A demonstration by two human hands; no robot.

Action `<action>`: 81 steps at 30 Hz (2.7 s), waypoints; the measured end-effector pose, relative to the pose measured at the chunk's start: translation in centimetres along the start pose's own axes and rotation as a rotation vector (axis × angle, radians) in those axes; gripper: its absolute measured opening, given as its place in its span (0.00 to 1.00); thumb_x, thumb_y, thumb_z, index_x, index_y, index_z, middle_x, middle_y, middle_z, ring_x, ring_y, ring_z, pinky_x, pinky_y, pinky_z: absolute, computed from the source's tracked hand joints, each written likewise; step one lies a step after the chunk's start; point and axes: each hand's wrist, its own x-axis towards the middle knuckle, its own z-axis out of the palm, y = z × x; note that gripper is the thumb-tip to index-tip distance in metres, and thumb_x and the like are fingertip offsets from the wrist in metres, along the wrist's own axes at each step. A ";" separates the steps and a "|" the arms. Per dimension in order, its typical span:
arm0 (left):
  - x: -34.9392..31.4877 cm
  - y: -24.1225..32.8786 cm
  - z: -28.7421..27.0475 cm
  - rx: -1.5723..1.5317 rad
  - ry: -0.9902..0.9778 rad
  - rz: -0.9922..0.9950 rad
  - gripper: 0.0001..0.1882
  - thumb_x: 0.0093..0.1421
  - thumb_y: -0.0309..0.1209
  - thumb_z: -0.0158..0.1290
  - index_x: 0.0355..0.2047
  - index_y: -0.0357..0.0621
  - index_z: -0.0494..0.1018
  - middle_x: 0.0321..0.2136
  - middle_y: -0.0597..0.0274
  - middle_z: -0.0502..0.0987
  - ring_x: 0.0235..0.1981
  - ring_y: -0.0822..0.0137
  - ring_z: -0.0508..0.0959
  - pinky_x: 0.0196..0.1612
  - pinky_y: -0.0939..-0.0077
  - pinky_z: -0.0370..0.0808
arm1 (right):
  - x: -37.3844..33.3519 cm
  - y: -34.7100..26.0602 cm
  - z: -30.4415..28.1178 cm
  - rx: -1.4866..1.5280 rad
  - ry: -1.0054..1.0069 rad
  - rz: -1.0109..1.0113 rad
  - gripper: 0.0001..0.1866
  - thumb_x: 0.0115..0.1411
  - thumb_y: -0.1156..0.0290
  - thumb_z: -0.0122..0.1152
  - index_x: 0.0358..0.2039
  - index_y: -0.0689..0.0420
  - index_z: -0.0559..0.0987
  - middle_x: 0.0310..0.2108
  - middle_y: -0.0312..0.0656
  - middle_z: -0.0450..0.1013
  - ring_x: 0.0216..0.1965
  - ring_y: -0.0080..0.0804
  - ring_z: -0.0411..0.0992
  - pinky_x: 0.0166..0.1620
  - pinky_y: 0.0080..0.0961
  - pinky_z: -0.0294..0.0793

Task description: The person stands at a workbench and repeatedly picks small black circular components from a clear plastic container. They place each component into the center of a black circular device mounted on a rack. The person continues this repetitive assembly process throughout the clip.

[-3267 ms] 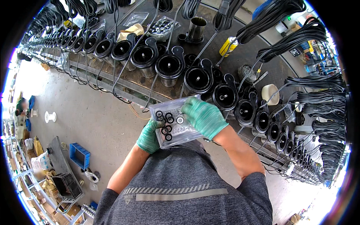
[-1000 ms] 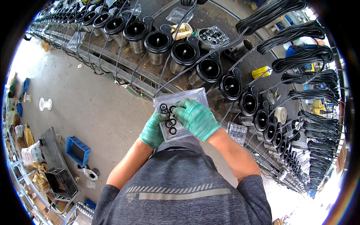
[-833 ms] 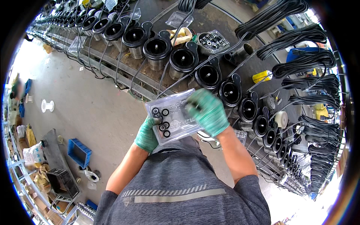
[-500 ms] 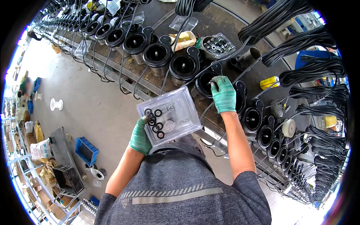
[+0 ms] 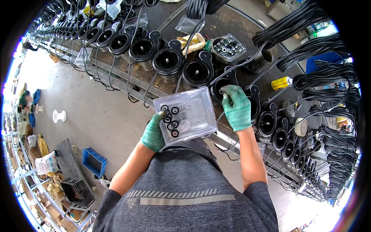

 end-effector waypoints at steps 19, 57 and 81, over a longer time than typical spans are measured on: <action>-1.0 5.8 -3.8 0.063 0.032 0.025 0.42 0.66 0.59 0.57 0.69 0.41 0.67 0.60 0.49 0.78 0.57 0.52 0.80 0.62 0.54 0.78 | 7.3 -6.3 5.9 0.007 0.068 -0.073 0.10 0.59 0.79 0.67 0.41 0.56 0.81 0.39 0.45 0.78 0.39 0.49 0.78 0.43 0.39 0.80; -4.0 18.3 -10.4 0.155 -0.133 -0.070 0.52 0.61 0.70 0.56 0.72 0.42 0.62 0.63 0.47 0.75 0.61 0.51 0.77 0.65 0.54 0.76 | 10.6 -22.5 17.5 0.043 -0.309 -0.006 0.10 0.68 0.69 0.63 0.47 0.58 0.83 0.36 0.47 0.82 0.33 0.40 0.82 0.38 0.34 0.82; -1.4 22.9 -8.8 0.140 -0.002 0.054 0.48 0.63 0.68 0.55 0.69 0.42 0.66 0.58 0.49 0.79 0.57 0.54 0.81 0.61 0.54 0.80 | 14.9 -17.0 17.3 0.136 -0.370 -0.089 0.13 0.64 0.65 0.67 0.46 0.56 0.83 0.44 0.49 0.80 0.41 0.47 0.82 0.45 0.42 0.82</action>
